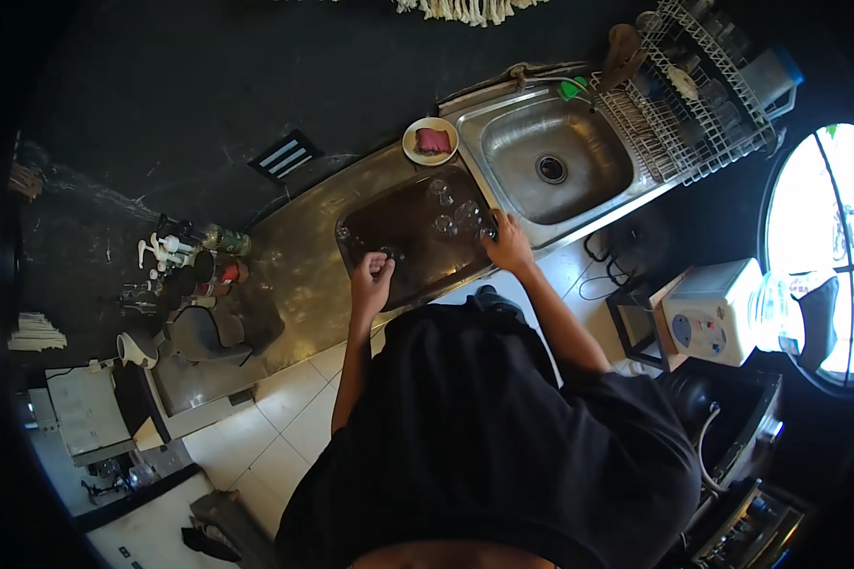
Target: Preparing and testing a coffee brew by pouring hot water into a dripper and tasting the result.
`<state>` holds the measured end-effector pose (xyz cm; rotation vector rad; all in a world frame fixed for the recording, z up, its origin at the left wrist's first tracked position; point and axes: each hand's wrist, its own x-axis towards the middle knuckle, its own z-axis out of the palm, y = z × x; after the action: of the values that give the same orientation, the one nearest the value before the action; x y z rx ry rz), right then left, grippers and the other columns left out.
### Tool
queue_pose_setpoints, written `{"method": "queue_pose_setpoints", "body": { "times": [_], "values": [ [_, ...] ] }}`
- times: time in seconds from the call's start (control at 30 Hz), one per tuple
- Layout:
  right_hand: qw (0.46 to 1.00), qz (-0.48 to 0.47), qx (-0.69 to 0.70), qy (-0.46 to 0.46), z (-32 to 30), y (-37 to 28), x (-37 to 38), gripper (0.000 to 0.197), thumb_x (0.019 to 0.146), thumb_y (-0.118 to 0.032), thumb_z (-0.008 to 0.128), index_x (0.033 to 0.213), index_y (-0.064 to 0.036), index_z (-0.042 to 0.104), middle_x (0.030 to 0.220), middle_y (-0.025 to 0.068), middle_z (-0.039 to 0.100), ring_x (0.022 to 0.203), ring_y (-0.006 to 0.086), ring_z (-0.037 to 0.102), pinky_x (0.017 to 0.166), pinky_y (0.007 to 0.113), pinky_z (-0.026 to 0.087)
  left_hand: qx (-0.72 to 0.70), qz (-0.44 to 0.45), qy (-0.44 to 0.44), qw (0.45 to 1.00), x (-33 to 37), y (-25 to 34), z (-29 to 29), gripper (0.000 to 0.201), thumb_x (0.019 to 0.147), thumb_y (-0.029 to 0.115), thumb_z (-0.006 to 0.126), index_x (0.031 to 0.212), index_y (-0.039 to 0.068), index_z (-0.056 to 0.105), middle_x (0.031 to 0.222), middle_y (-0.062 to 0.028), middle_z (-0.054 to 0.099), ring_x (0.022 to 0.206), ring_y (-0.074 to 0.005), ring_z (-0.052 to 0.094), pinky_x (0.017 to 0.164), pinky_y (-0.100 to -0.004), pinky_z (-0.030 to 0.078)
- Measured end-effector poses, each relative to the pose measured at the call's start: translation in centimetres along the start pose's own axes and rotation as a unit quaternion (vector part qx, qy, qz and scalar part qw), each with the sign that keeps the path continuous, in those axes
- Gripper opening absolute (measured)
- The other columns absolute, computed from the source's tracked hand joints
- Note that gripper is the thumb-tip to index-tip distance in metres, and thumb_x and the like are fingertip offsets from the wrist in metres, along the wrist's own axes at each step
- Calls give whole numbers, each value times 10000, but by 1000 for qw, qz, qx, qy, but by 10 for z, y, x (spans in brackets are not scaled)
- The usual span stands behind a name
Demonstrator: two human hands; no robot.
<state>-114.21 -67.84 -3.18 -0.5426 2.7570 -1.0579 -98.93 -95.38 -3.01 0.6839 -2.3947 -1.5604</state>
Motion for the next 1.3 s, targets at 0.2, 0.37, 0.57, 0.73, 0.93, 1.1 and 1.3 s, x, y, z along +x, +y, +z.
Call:
{"method": "queue_pose_setpoints", "body": {
  "times": [0.2, 0.37, 0.57, 0.73, 0.93, 1.1, 1.3],
  "values": [
    [976, -20, -152, -153, 30, -9, 78, 663, 807, -284, 760, 1363, -86, 457, 1291, 199, 560, 1184, 419, 573, 969, 494, 477, 357, 55, 48, 931, 28, -4, 26, 483, 824, 302, 749, 1215, 80, 572, 1220, -187, 589, 1130, -382, 562, 930, -469, 497],
    [946, -43, -199, -254, 58, 5, 91, 606, 818, -279, 753, 1326, -97, 480, 1291, 231, 555, 1131, 421, 605, 923, 500, 510, 405, -57, -48, 911, 38, -37, 48, 487, 808, 272, 759, 1220, 92, 572, 1228, -184, 566, 1122, -393, 571, 917, -472, 515],
    [967, -49, -114, -221, 44, 16, 102, 524, 816, -220, 744, 1270, -78, 523, 1188, 267, 591, 1049, 446, 627, 891, 514, 518, 381, -65, -22, 922, 43, -17, 46, 345, 841, 169, 716, 1161, 93, 615, 1160, -157, 598, 1097, -372, 581, 907, -458, 514],
    [984, -132, -30, -114, 1, -10, 127, 529, 827, -185, 719, 1298, -53, 518, 1188, 263, 597, 1055, 457, 615, 897, 512, 509, 295, 72, 36, 952, 42, 60, 53, 353, 812, 149, 722, 1149, 101, 629, 1090, -142, 623, 1066, -370, 583, 907, -458, 504],
    [944, -228, -123, -204, 16, -37, 162, 557, 820, -150, 711, 1333, -62, 513, 1354, 254, 491, 1240, 420, 529, 1036, 481, 450, 315, 154, -32, 936, 55, 74, 91, 371, 799, 169, 728, 1151, 91, 641, 1104, -96, 625, 1057, -334, 590, 859, -418, 537],
    [919, -197, -160, -302, 32, -48, 176, 583, 821, -130, 710, 1362, -63, 501, 1414, 268, 439, 1283, 438, 494, 1087, 470, 417, 352, 160, -85, 918, 63, 57, 115, 373, 798, 184, 726, 1153, 100, 648, 1105, -82, 624, 1048, -319, 594, 842, -405, 551],
    [887, -215, -183, -365, 34, -63, 184, 636, 778, -61, 681, 1385, -46, 489, 1419, 265, 447, 1284, 433, 499, 1082, 461, 427, 389, 154, -91, 904, 67, 32, 130, 362, 801, 171, 715, 1147, 98, 638, 1108, -87, 623, 1057, -322, 589, 853, -408, 552]
  ]
}}
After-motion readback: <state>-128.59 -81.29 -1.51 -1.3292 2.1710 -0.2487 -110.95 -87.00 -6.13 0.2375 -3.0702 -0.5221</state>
